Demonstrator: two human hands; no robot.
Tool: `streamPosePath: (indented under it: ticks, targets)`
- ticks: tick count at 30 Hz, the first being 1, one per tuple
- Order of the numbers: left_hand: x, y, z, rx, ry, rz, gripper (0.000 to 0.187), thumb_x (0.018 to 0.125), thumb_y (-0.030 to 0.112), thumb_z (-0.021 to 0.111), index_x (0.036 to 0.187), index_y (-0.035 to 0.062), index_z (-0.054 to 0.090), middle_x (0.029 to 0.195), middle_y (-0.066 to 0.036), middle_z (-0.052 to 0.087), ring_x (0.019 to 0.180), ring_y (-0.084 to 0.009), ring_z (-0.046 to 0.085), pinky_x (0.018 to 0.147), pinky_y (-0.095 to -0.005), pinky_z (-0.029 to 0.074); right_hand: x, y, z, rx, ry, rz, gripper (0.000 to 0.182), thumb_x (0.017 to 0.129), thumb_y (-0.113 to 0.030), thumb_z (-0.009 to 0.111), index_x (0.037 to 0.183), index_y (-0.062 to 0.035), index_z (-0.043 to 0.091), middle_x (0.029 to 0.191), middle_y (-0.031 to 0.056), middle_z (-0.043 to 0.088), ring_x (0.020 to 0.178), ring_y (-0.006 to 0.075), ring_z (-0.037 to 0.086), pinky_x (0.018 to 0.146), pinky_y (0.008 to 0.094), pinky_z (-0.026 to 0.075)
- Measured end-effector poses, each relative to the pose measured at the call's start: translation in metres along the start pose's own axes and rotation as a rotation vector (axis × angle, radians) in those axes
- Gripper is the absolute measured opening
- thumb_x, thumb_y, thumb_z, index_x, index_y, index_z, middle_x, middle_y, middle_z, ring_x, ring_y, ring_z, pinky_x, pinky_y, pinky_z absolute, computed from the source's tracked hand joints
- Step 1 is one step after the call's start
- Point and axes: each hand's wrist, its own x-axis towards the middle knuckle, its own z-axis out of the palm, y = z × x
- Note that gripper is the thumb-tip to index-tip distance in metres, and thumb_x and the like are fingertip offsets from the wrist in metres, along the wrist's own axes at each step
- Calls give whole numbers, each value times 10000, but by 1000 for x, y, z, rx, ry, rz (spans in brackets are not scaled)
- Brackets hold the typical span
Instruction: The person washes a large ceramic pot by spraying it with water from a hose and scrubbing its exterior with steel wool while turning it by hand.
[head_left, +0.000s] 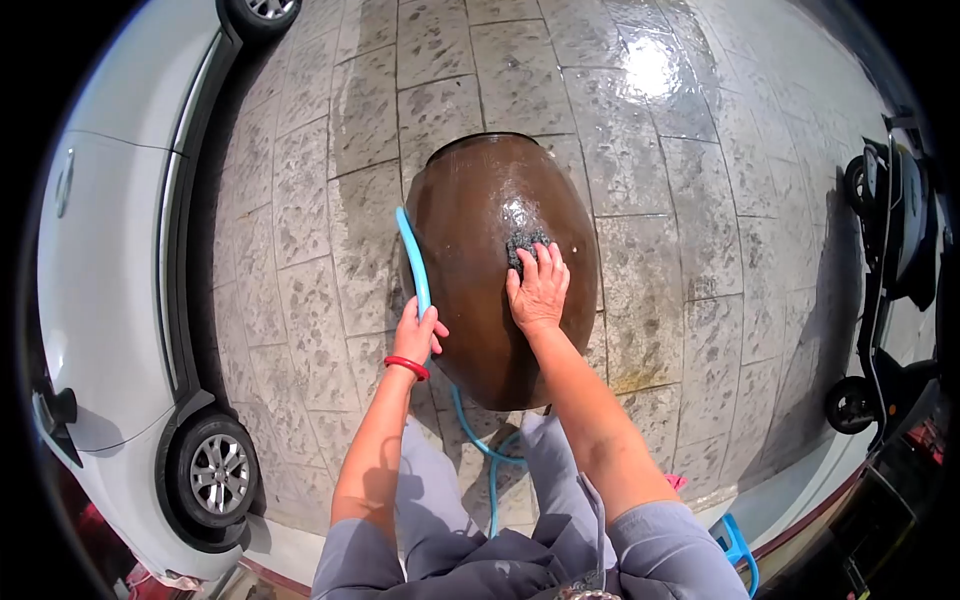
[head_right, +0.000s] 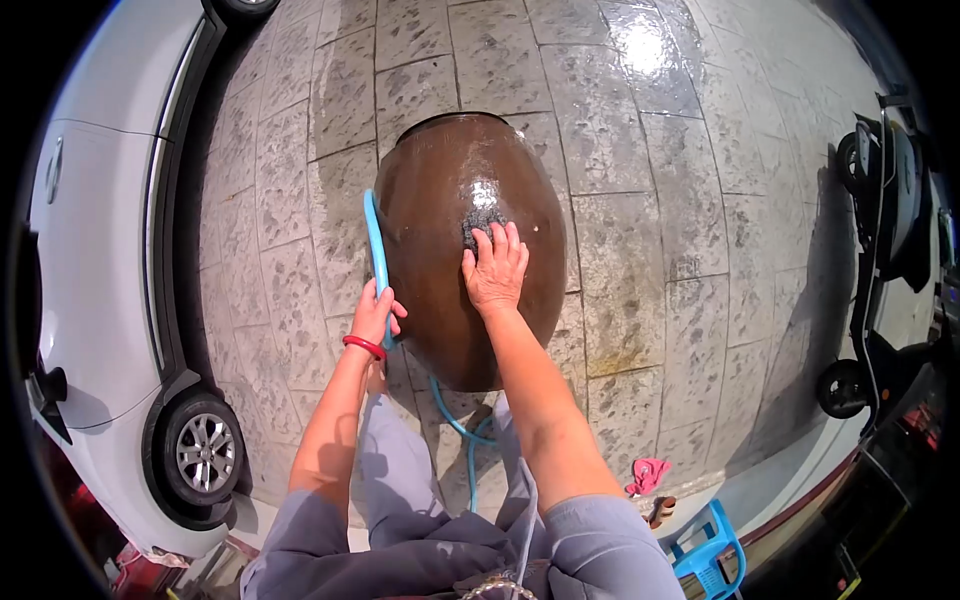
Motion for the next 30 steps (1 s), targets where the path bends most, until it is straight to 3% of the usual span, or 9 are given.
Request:
streamPosePath:
  ticks: [1,4,6,8,12,14,19,27,30]
  targets:
    - [-8,-2,1,-60,-43,7,338,957,249,510,1207,23,481,709,-43,585,547,-97,534,520,-233,457,3,2,1,0,10,-2,411,792,-269,625,1179,-179,522,1288,78,446,1290,314,339,1018,512,293]
    - [-38,-7,11,-48,-91,101,375,939,185,540,1274,32,473,761,-40,598,606,-85,544,558,-226,466,4,10,1,8,11,-14,432,790,-273,635,1192,-177,507,1292,80,443,1290,317,339,1014,513,297]
    - [-54,-18,17,57,-46,121,371,887,162,615,1224,23,549,829,-38,633,690,-103,583,624,-249,483,7,15,-2,7,16,-23,429,790,-273,640,1186,-172,511,1288,84,450,1284,321,346,1010,512,301]
    - [-58,-49,20,314,65,389,371,864,169,643,1189,7,565,860,-55,654,739,-144,601,676,-294,491,9,21,-6,25,4,-50,408,808,-285,641,1180,-167,521,1276,81,467,1269,321,365,1007,501,307]
    - [-83,-36,28,181,62,296,310,847,199,658,1092,17,600,846,-85,653,749,-221,616,703,-331,485,15,32,-15,17,-92,-78,395,840,-306,622,1196,-164,525,1292,90,453,1271,322,359,1024,468,312]
    - [-97,-24,25,487,-27,203,268,838,264,661,984,45,613,841,-105,644,756,-284,617,692,-346,480,17,34,-19,47,-151,-15,379,850,-331,613,1178,-154,542,1287,90,456,1268,324,362,1032,457,314]
    - [-113,-51,34,632,-136,344,272,813,343,648,846,78,600,777,-112,604,768,-325,598,667,-425,458,43,14,-40,28,-237,37,479,811,-476,615,1109,-104,570,1226,109,483,1180,327,408,963,463,353]
    - [-112,-49,64,835,-117,343,231,741,271,677,856,80,615,814,-84,619,791,-289,607,706,-426,472,72,-6,-34,-71,-315,-103,605,660,-516,729,1008,-48,570,1051,128,512,1069,324,445,850,465,400]
    - [-100,-33,109,356,76,153,415,713,225,753,1050,65,571,895,-79,643,812,-226,620,741,-354,503,69,7,-33,-6,-283,-133,531,685,-465,732,969,-52,557,1032,120,507,1053,321,446,785,462,440]
